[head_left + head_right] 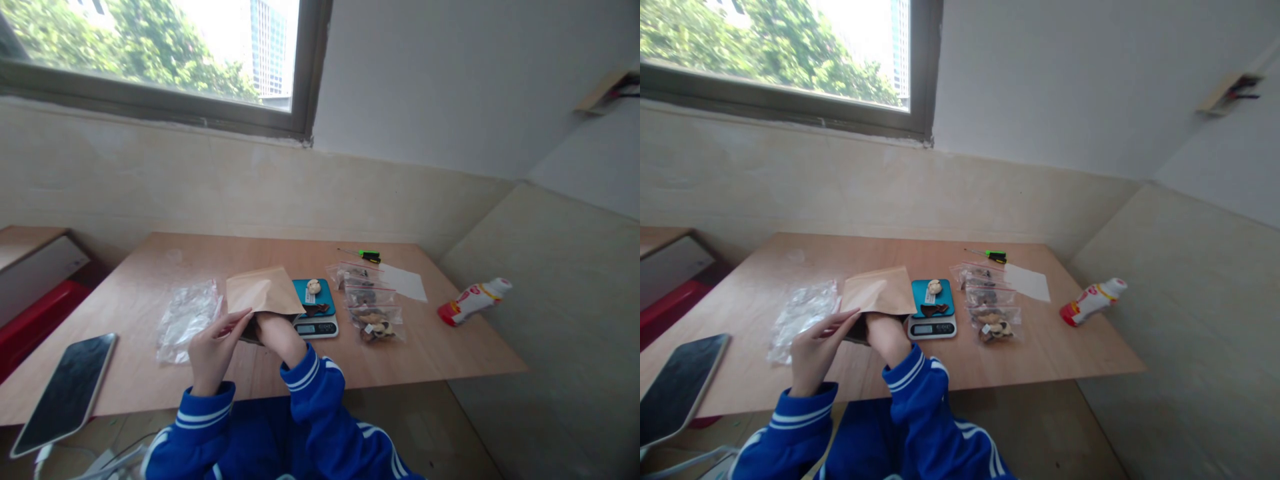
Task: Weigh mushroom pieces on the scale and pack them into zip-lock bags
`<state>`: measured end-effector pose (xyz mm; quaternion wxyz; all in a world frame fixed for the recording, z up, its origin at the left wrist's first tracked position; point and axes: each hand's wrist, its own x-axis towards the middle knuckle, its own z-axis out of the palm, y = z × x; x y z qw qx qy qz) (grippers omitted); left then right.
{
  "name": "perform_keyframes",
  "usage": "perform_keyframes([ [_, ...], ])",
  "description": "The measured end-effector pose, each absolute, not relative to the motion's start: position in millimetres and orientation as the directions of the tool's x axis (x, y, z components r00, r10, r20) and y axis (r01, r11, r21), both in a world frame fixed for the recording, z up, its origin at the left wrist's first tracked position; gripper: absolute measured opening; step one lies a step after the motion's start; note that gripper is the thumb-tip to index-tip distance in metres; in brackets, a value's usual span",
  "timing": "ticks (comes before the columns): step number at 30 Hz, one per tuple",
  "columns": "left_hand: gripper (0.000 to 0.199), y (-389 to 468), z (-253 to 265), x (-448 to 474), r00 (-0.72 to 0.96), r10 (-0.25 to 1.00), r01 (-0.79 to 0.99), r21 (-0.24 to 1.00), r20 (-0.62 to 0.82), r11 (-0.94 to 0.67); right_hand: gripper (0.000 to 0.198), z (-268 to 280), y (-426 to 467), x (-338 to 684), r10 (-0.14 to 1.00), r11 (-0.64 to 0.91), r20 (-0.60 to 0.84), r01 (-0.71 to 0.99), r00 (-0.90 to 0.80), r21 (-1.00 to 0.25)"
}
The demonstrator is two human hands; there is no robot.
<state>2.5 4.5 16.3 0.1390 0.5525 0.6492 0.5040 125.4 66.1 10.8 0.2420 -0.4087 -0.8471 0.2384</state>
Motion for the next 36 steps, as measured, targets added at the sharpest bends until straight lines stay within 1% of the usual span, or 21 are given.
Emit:
perform_keyframes([
  [3, 0.021, 4.6, 17.1, 2.0, -0.359, 0.852, 0.575, 0.809, 0.38, -0.119, 0.037, 13.8, 53.4, 134.5, 0.824, 0.517, 0.126, 0.643, -0.553, -0.565],
  [9, 0.023, 4.8, 18.8, 0.6, -0.39, 0.845, 0.57, 0.817, 0.366, -0.091, 0.035, 31.5, 38.9, 147.8, 0.783, 0.566, 0.179, 0.563, -0.595, -0.602],
  [16, 0.026, 5.4, 19.0, -2.2, -0.424, 0.845, 0.564, 0.825, 0.326, -0.036, 0.031, 56.0, 33.3, 161.6, 0.778, 0.553, 0.194, 0.504, -0.598, -0.664],
  [19, 0.027, 5.7, 19.7, -1.7, -0.439, 0.844, 0.55, 0.835, 0.307, -0.018, 0.029, 63.0, 31.6, 169.4, 0.767, 0.542, 0.243, 0.396, -0.594, -0.742],
  [23, 0.028, 5.7, 20.9, -0.5, -0.441, 0.847, 0.531, 0.847, 0.297, -0.021, 0.027, 74.4, 28.6, 184.3, 0.777, 0.465, 0.286, 0.206, -0.56, -0.861],
  [26, 0.028, 4.9, 21.3, -0.9, -0.445, 0.845, 0.518, 0.855, 0.296, -0.027, 0.025, 81.4, 28.5, 201.1, 0.816, 0.416, 0.312, 0.119, -0.487, -0.901],
  [28, 0.028, 4.4, 21.4, -1.6, -0.453, 0.842, 0.513, 0.858, 0.294, -0.023, 0.026, 79.8, 33.0, 215.5, 0.844, 0.37, 0.321, 0.033, -0.43, -0.928],
  [31, 0.027, 4.2, 21.3, -2.9, -0.459, 0.838, 0.52, 0.854, 0.294, -0.015, 0.027, 61.3, 50.7, 239.3, 0.9, 0.335, 0.34, -0.067, -0.273, -0.94],
  [33, 0.026, 4.4, 20.9, -3.3, -0.459, 0.839, 0.521, 0.853, 0.293, -0.013, 0.032, 39.4, 67.8, 254.6, 0.925, 0.356, 0.352, -0.003, -0.144, -0.935],
  [34, 0.026, 4.5, 20.7, -3.4, -0.458, 0.84, 0.521, 0.854, 0.292, -0.013, 0.033, 27.0, 76.6, 261.4, 0.931, 0.362, 0.358, 0.068, -0.072, -0.93],
  [36, 0.025, 4.7, 20.6, -3.4, -0.456, 0.842, 0.52, 0.854, 0.288, -0.01, 0.026, 3.0, 91.8, 272.4, 0.935, 0.316, 0.348, 0.271, 0.075, -0.909],
])
